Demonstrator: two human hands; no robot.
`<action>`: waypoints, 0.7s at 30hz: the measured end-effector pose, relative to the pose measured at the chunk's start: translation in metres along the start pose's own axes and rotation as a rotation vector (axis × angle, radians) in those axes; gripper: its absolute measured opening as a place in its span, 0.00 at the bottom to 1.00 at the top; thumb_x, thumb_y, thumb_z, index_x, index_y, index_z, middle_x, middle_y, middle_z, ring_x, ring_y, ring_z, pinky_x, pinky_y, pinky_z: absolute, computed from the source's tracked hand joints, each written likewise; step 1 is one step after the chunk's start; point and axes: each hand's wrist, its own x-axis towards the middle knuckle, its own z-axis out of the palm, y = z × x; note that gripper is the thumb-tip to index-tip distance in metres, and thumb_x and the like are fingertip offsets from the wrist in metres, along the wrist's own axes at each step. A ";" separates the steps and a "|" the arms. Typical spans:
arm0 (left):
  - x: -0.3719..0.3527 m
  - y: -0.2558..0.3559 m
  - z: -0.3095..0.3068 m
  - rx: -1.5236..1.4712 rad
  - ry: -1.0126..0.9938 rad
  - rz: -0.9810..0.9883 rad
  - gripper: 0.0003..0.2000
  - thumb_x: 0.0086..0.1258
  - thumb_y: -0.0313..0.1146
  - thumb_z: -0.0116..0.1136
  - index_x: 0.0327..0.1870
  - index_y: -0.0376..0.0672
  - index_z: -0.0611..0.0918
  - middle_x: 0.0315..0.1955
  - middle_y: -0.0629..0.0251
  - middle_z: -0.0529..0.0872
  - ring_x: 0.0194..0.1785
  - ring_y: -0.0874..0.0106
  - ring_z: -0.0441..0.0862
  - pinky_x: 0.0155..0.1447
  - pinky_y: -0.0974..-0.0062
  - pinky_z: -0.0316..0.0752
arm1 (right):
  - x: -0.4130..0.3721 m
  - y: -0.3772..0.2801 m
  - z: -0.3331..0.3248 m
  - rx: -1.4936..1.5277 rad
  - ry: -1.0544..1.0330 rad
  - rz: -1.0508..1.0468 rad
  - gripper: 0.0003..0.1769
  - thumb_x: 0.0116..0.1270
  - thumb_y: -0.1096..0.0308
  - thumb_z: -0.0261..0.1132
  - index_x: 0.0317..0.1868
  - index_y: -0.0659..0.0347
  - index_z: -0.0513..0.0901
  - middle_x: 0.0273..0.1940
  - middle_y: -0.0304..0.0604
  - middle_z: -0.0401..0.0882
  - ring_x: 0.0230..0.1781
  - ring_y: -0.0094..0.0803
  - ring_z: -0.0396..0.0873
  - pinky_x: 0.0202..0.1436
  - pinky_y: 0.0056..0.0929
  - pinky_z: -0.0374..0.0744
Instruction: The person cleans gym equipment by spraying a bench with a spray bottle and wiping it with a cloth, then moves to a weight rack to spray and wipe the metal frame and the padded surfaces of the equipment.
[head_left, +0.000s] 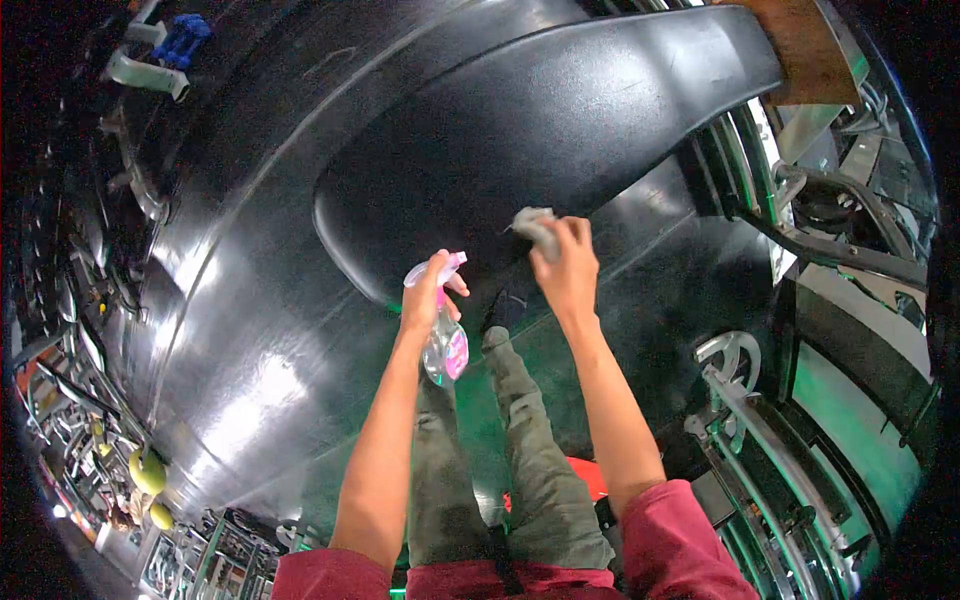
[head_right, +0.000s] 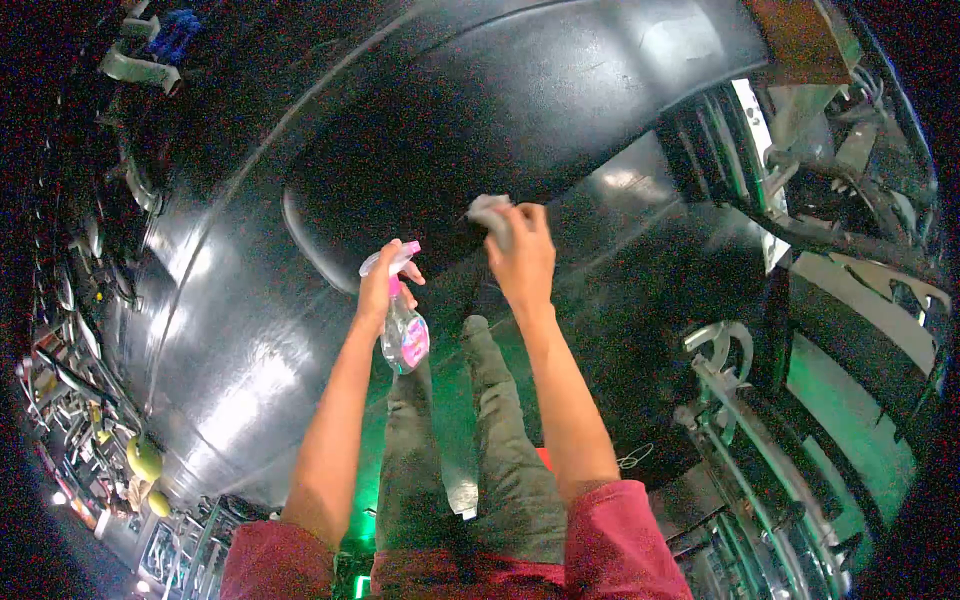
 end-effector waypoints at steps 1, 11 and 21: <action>0.005 -0.004 -0.001 -0.019 -0.022 0.025 0.28 0.70 0.57 0.49 0.51 0.37 0.80 0.23 0.60 0.83 0.12 0.72 0.74 0.17 0.77 0.69 | 0.001 0.000 -0.002 0.038 0.047 0.051 0.23 0.50 0.73 0.72 0.49 0.52 0.81 0.50 0.47 0.74 0.49 0.50 0.78 0.50 0.43 0.79; 0.014 -0.004 -0.009 -0.068 -0.047 0.005 0.26 0.70 0.57 0.48 0.44 0.37 0.77 0.22 0.56 0.82 0.11 0.69 0.73 0.16 0.75 0.71 | -0.070 -0.019 0.039 0.334 -0.069 0.201 0.18 0.52 0.75 0.68 0.46 0.58 0.81 0.48 0.47 0.74 0.50 0.47 0.79 0.54 0.38 0.77; 0.020 -0.005 -0.015 -0.014 -0.017 -0.060 0.31 0.67 0.62 0.49 0.23 0.37 0.80 0.22 0.54 0.82 0.10 0.67 0.72 0.18 0.73 0.73 | -0.064 0.006 0.094 0.808 0.298 0.759 0.19 0.71 0.56 0.62 0.54 0.58 0.72 0.50 0.47 0.77 0.51 0.33 0.74 0.57 0.31 0.71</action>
